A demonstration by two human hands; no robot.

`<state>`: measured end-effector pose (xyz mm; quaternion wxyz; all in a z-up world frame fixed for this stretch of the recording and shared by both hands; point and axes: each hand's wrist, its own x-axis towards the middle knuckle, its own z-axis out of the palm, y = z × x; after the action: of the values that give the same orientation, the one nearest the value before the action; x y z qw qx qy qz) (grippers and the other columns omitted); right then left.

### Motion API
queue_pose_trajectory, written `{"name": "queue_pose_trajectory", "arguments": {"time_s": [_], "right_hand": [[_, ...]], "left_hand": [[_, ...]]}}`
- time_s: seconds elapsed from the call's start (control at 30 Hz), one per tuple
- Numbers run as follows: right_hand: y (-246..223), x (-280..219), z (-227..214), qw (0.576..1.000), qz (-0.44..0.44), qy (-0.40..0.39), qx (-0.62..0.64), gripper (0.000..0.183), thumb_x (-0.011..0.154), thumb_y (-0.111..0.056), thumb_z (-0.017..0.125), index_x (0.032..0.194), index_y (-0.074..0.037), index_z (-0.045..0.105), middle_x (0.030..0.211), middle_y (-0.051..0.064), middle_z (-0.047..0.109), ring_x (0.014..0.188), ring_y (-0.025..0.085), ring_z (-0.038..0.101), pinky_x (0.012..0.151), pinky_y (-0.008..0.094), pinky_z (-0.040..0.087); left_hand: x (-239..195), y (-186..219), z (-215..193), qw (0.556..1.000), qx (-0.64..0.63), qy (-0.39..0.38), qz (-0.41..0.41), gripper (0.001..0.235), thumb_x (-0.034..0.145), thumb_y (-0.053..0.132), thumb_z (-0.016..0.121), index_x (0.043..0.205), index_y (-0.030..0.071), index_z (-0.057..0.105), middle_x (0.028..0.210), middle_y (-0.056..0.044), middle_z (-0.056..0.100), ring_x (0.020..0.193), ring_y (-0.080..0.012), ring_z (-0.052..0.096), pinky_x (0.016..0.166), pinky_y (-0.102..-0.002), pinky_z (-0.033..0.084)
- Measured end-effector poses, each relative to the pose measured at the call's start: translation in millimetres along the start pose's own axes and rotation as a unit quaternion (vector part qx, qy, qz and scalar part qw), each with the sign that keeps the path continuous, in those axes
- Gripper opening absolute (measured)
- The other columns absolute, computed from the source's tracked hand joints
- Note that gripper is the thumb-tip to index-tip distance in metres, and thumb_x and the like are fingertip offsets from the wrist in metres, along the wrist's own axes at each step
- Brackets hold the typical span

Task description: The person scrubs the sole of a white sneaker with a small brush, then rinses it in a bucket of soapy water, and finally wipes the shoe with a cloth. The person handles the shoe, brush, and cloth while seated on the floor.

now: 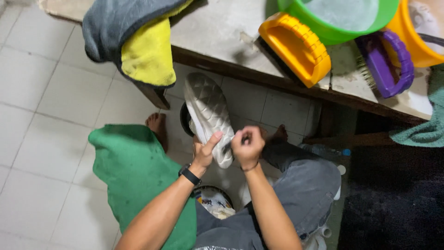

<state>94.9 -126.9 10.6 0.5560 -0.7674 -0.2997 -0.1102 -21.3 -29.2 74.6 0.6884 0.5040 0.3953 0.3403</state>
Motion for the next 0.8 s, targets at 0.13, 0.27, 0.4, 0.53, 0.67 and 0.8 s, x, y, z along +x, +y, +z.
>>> {"name": "queue_pose_trajectory", "arguments": {"time_s": [0.13, 0.27, 0.4, 0.53, 0.67, 0.8], "right_hand": [[10, 20, -5, 0.994, -0.066, 0.029, -0.078, 0.022, 0.071, -0.005, 0.076, 0.083, -0.013, 0.060, 0.053, -0.001, 0.054, 0.045, 0.018, 0.057, 0.056, 0.023, 0.048], [22, 15, -4, 0.998, -0.052, -0.005, -0.021, 0.023, 0.066, -0.010, 0.078, 0.084, -0.016, 0.065, 0.059, 0.002, 0.060, 0.050, 0.023, 0.059, 0.049, 0.029, 0.046], [30, 21, -7, 0.997, -0.043, 0.016, -0.062, 0.027, 0.062, -0.009, 0.073, 0.086, -0.013, 0.062, 0.058, 0.004, 0.055, 0.052, 0.025, 0.055, 0.058, 0.032, 0.046], [10, 9, -2, 0.999, 0.049, -0.017, 0.014, 0.011, 0.078, -0.007, 0.071, 0.084, -0.014, 0.065, 0.056, 0.004, 0.063, 0.046, 0.017, 0.057, 0.045, 0.024, 0.041], [-18, 25, -11, 1.000, -0.011, -0.006, 0.002, 0.025, 0.069, -0.006, 0.076, 0.088, -0.013, 0.062, 0.052, 0.004, 0.059, 0.042, 0.019, 0.056, 0.042, 0.023, 0.041], [13, 23, -4, 0.996, -0.047, -0.001, -0.076, 0.027, 0.061, -0.009, 0.075, 0.085, -0.015, 0.063, 0.058, 0.005, 0.059, 0.057, 0.030, 0.057, 0.060, 0.034, 0.050]], "left_hand": [[0, -7, 5, 0.998, -0.010, 0.044, -0.052, 0.056, 0.082, 0.039, 0.080, 0.120, -0.001, 0.068, 0.108, -0.017, 0.073, 0.103, -0.0203, 0.062, 0.087, -0.041, 0.052], [1, -1, 10, 0.987, 0.041, 0.036, -0.153, 0.090, 0.068, 0.053, 0.089, 0.125, -0.009, 0.057, 0.114, -0.028, 0.066, 0.117, -0.0365, 0.063, 0.098, -0.048, 0.046], [-1, -1, 2, 0.982, 0.059, 0.024, -0.176, 0.096, 0.065, 0.052, 0.091, 0.128, -0.011, 0.054, 0.118, -0.031, 0.064, 0.120, -0.0408, 0.061, 0.101, -0.049, 0.044], [-7, 3, 11, 0.982, 0.019, 0.033, -0.182, 0.093, 0.069, 0.051, 0.088, 0.128, -0.011, 0.051, 0.120, -0.030, 0.062, 0.123, -0.0388, 0.059, 0.103, -0.048, 0.044], [-3, -2, 8, 0.980, 0.043, 0.054, -0.186, 0.096, 0.061, 0.054, 0.092, 0.123, -0.008, 0.053, 0.115, -0.026, 0.063, 0.117, -0.0344, 0.061, 0.101, -0.043, 0.045], [1, -7, 10, 0.977, 0.042, 0.069, -0.196, 0.097, 0.063, 0.056, 0.091, 0.124, -0.008, 0.052, 0.116, -0.026, 0.061, 0.118, -0.0352, 0.061, 0.101, -0.045, 0.045]]}}
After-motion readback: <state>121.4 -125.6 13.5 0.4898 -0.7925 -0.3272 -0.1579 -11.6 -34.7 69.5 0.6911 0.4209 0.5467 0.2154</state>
